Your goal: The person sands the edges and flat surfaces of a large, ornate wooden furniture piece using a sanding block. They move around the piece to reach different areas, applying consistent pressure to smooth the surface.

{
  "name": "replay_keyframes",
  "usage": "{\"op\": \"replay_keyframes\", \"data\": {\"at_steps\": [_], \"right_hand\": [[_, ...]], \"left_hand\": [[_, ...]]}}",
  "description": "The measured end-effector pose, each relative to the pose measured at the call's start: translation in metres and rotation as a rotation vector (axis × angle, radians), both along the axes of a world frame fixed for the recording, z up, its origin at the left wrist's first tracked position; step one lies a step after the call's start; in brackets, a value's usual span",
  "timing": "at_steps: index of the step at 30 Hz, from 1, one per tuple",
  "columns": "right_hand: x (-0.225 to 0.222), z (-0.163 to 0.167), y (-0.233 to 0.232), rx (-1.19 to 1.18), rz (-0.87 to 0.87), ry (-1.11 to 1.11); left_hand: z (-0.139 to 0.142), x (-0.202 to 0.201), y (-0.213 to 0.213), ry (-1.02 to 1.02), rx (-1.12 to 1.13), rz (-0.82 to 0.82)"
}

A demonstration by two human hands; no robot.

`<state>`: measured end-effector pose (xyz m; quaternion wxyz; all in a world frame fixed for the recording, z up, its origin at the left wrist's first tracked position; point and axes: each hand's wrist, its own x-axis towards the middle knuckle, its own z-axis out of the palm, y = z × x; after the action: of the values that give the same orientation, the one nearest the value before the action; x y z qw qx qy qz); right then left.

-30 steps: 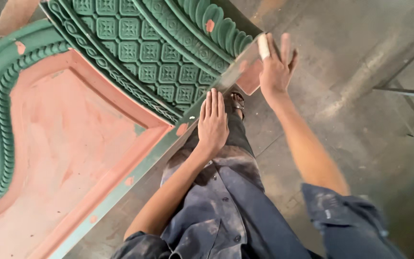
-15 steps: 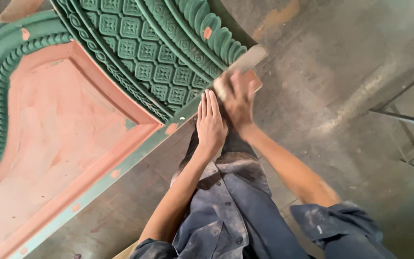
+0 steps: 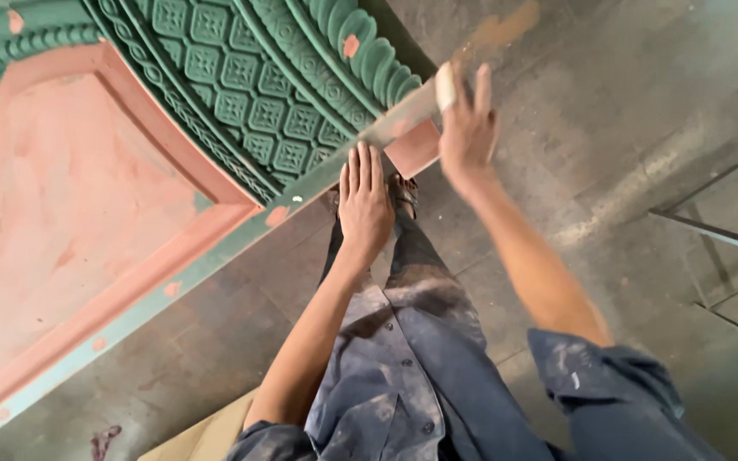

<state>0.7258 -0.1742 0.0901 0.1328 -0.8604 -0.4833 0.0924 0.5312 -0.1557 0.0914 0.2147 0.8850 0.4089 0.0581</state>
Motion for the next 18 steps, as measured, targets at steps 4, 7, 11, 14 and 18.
{"op": "replay_keyframes", "data": {"at_steps": [4,7,11,14,18], "right_hand": [[0.030,-0.009,-0.001,-0.024,0.035,0.073],[0.047,-0.014,0.001,-0.066,0.097,0.070],[0.056,-0.004,0.005,-0.153,0.213,0.057],[0.057,0.012,0.008,-0.132,0.290,0.008],[0.056,0.022,0.004,-0.200,0.353,-0.074]], "left_hand": [[0.003,0.010,0.001,0.017,0.008,0.007],[0.005,0.013,0.001,0.016,0.028,0.041],[0.004,0.013,0.002,0.146,0.019,-0.009],[-0.002,0.011,0.003,0.154,0.064,-0.029],[-0.009,0.012,0.001,0.127,0.031,0.012]]}}
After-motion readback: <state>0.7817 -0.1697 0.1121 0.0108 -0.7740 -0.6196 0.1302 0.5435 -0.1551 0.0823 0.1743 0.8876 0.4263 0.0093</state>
